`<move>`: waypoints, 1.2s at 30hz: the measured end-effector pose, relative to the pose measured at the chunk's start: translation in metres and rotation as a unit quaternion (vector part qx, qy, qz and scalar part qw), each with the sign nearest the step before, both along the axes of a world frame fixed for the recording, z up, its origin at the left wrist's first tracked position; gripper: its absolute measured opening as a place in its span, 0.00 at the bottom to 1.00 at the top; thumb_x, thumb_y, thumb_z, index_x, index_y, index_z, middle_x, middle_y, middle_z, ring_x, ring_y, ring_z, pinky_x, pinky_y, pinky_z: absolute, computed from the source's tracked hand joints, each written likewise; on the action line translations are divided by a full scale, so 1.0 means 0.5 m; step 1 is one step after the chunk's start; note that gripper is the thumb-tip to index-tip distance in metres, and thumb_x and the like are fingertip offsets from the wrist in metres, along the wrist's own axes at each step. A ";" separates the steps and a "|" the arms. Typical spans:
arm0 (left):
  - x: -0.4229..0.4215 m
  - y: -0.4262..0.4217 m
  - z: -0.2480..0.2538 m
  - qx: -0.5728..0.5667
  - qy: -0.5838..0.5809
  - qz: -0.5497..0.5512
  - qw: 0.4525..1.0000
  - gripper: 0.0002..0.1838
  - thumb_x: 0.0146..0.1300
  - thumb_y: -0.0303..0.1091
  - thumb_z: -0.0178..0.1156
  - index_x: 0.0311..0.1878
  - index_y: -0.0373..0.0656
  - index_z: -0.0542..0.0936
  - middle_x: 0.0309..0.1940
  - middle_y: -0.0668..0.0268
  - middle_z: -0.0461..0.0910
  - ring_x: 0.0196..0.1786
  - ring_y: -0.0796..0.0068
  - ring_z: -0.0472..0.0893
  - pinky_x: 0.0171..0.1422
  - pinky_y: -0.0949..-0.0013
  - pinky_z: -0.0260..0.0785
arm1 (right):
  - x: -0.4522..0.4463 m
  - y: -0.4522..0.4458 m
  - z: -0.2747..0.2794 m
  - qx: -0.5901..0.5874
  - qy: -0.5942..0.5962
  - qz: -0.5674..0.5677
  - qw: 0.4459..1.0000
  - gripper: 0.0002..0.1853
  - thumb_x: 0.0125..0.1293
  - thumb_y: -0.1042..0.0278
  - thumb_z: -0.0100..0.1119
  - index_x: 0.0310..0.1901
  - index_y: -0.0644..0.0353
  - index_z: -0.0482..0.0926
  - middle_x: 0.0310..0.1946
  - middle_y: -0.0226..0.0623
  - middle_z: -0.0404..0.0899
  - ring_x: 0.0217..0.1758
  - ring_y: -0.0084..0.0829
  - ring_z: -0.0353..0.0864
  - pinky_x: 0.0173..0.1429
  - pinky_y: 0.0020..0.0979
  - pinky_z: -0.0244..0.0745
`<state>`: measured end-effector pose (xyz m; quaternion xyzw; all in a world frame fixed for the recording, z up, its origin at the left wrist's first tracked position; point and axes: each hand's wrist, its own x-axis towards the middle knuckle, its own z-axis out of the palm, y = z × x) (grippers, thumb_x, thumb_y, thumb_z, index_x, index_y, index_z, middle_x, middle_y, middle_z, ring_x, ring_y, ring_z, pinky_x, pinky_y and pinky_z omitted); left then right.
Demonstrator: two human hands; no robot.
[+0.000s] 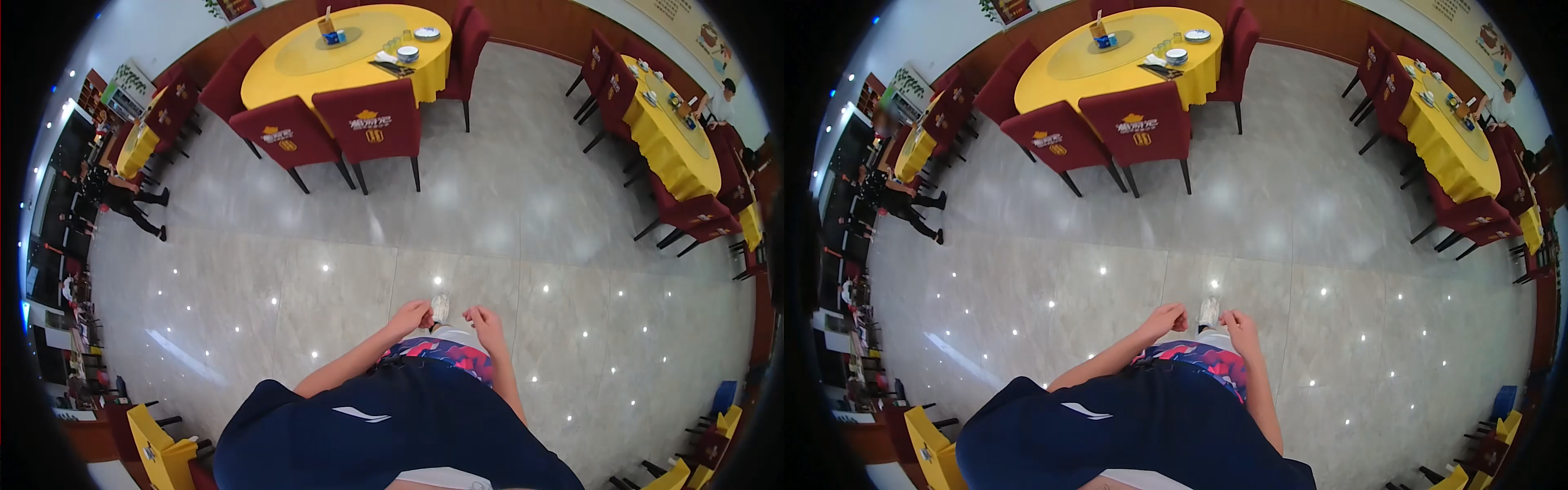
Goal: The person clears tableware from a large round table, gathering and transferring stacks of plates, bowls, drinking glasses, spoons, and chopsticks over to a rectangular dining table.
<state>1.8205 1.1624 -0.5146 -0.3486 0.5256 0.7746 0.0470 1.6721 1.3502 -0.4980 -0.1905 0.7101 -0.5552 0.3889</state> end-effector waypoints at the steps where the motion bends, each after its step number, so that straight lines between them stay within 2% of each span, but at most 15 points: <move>1: -0.061 -0.021 0.018 0.006 0.024 -0.024 0.999 0.19 0.75 0.44 0.45 0.36 0.40 0.76 0.28 0.64 0.79 0.32 0.76 0.79 0.42 0.70 0.75 | -0.063 -0.025 0.012 0.009 0.033 0.007 0.999 0.17 0.74 0.58 0.48 0.31 0.61 0.76 0.35 0.33 0.82 0.40 0.24 0.79 0.42 0.28 0.74; 2: -0.119 -0.044 0.044 0.005 0.031 -0.038 0.999 0.15 0.75 0.41 0.45 0.42 0.41 0.76 0.29 0.66 0.79 0.32 0.77 0.78 0.41 0.72 0.73 | -0.128 -0.056 0.015 0.006 0.034 0.006 0.999 0.17 0.74 0.58 0.48 0.31 0.61 0.76 0.35 0.33 0.82 0.40 0.24 0.79 0.42 0.28 0.74; 5: -0.251 -0.126 0.059 -0.095 0.082 -0.067 0.990 0.14 0.74 0.39 0.46 0.42 0.40 0.77 0.28 0.66 0.79 0.32 0.78 0.78 0.40 0.73 0.72 | -0.263 -0.127 0.023 0.005 0.006 -0.017 1.000 0.14 0.73 0.59 0.50 0.34 0.60 0.76 0.36 0.32 0.82 0.40 0.23 0.79 0.43 0.28 0.74; 8: -0.345 -0.196 0.056 -0.064 0.066 -0.018 0.996 0.11 0.73 0.37 0.49 0.41 0.41 0.78 0.28 0.68 0.79 0.32 0.81 0.77 0.40 0.75 0.71 | -0.381 -0.211 0.045 -0.035 0.003 -0.038 0.999 0.11 0.72 0.60 0.52 0.39 0.59 0.76 0.37 0.31 0.82 0.40 0.23 0.80 0.43 0.27 0.74; 10: -0.400 -0.241 0.047 -0.027 0.040 0.012 0.999 0.09 0.70 0.35 0.53 0.40 0.40 0.78 0.28 0.69 0.79 0.31 0.82 0.78 0.39 0.77 0.73 | -0.444 -0.262 0.054 -0.056 -0.027 -0.048 0.997 0.08 0.70 0.67 0.55 0.41 0.64 0.76 0.35 0.33 0.82 0.37 0.23 0.80 0.44 0.25 0.74; 14: -0.517 -0.352 -0.006 -0.034 0.011 0.036 0.999 0.08 0.66 0.35 0.61 0.40 0.40 0.79 0.29 0.68 0.81 0.32 0.82 0.79 0.38 0.77 0.73 | -0.558 -0.370 0.022 -0.050 -0.018 -0.038 0.998 0.08 0.69 0.67 0.56 0.40 0.64 0.76 0.35 0.33 0.82 0.37 0.23 0.80 0.43 0.25 0.74; 18: -0.658 -0.486 -0.036 -0.045 0.026 0.086 0.995 0.10 0.66 0.38 0.62 0.40 0.41 0.80 0.28 0.68 0.81 0.32 0.82 0.79 0.39 0.76 0.73 | -0.664 -0.477 -0.060 -0.013 0.023 0.032 0.999 0.09 0.69 0.63 0.57 0.42 0.60 0.77 0.36 0.29 0.82 0.39 0.21 0.80 0.42 0.24 0.73; 20: -0.736 -0.557 -0.048 -0.026 0.022 0.109 0.993 0.11 0.66 0.39 0.62 0.40 0.41 0.80 0.28 0.68 0.81 0.32 0.82 0.79 0.39 0.76 0.73 | -0.746 -0.550 -0.050 0.021 0.085 0.070 0.994 0.09 0.69 0.64 0.58 0.41 0.60 0.78 0.35 0.29 0.82 0.39 0.20 0.80 0.41 0.23 0.72; 22: -0.823 -0.626 -0.057 -0.005 -0.008 0.124 0.992 0.14 0.68 0.44 0.58 0.37 0.42 0.80 0.27 0.70 0.80 0.31 0.82 0.78 0.38 0.76 0.73 | -0.817 -0.609 -0.002 0.032 0.028 0.102 0.994 0.09 0.69 0.64 0.58 0.41 0.61 0.79 0.34 0.29 0.81 0.39 0.20 0.80 0.42 0.23 0.72; 27: -1.071 -0.786 -0.060 0.029 0.050 0.154 0.986 0.19 0.72 0.48 0.53 0.34 0.40 0.79 0.26 0.68 0.78 0.28 0.80 0.77 0.36 0.75 0.71 | -1.067 -0.740 0.083 0.054 0.053 0.150 0.986 0.10 0.70 0.62 0.56 0.41 0.61 0.79 0.35 0.29 0.82 0.38 0.20 0.80 0.43 0.24 0.72; 29: -1.146 -0.839 -0.050 0.024 0.070 0.152 0.986 0.22 0.72 0.49 0.51 0.33 0.39 0.79 0.26 0.67 0.79 0.28 0.79 0.77 0.37 0.75 0.72 | -1.173 -0.769 0.062 0.084 0.182 0.151 0.968 0.11 0.71 0.61 0.54 0.41 0.61 0.79 0.35 0.30 0.83 0.38 0.21 0.80 0.43 0.25 0.73; 31: -1.190 -0.882 -0.012 0.027 0.063 0.160 0.985 0.23 0.73 0.50 0.50 0.32 0.39 0.79 0.26 0.66 0.79 0.28 0.78 0.78 0.38 0.74 0.72 | -1.241 -0.814 0.113 0.095 0.192 0.129 0.968 0.12 0.72 0.60 0.53 0.40 0.60 0.79 0.36 0.30 0.83 0.39 0.22 0.80 0.43 0.25 0.73; 32: -1.205 -0.907 0.001 0.019 0.078 0.153 0.985 0.24 0.73 0.50 0.49 0.32 0.39 0.79 0.26 0.66 0.79 0.29 0.78 0.78 0.38 0.74 0.72 | -1.264 -0.830 0.119 0.098 0.183 0.139 0.968 0.12 0.72 0.60 0.53 0.40 0.60 0.79 0.36 0.30 0.83 0.39 0.22 0.80 0.43 0.25 0.73; 34: -1.216 -0.951 0.026 -0.007 0.082 0.156 0.984 0.24 0.73 0.50 0.48 0.30 0.40 0.79 0.26 0.65 0.80 0.30 0.77 0.79 0.40 0.73 0.73 | -1.308 -0.879 0.112 0.069 0.036 0.024 0.997 0.13 0.72 0.59 0.51 0.41 0.60 0.79 0.35 0.32 0.83 0.38 0.23 0.80 0.42 0.27 0.73; 36: -1.210 -0.995 0.004 0.000 0.069 0.189 0.979 0.23 0.73 0.49 0.48 0.31 0.40 0.79 0.27 0.66 0.80 0.30 0.78 0.79 0.40 0.74 0.72 | -1.353 -0.927 0.059 0.093 0.007 0.042 0.995 0.13 0.73 0.59 0.50 0.41 0.59 0.78 0.36 0.32 0.83 0.39 0.23 0.81 0.43 0.26 0.73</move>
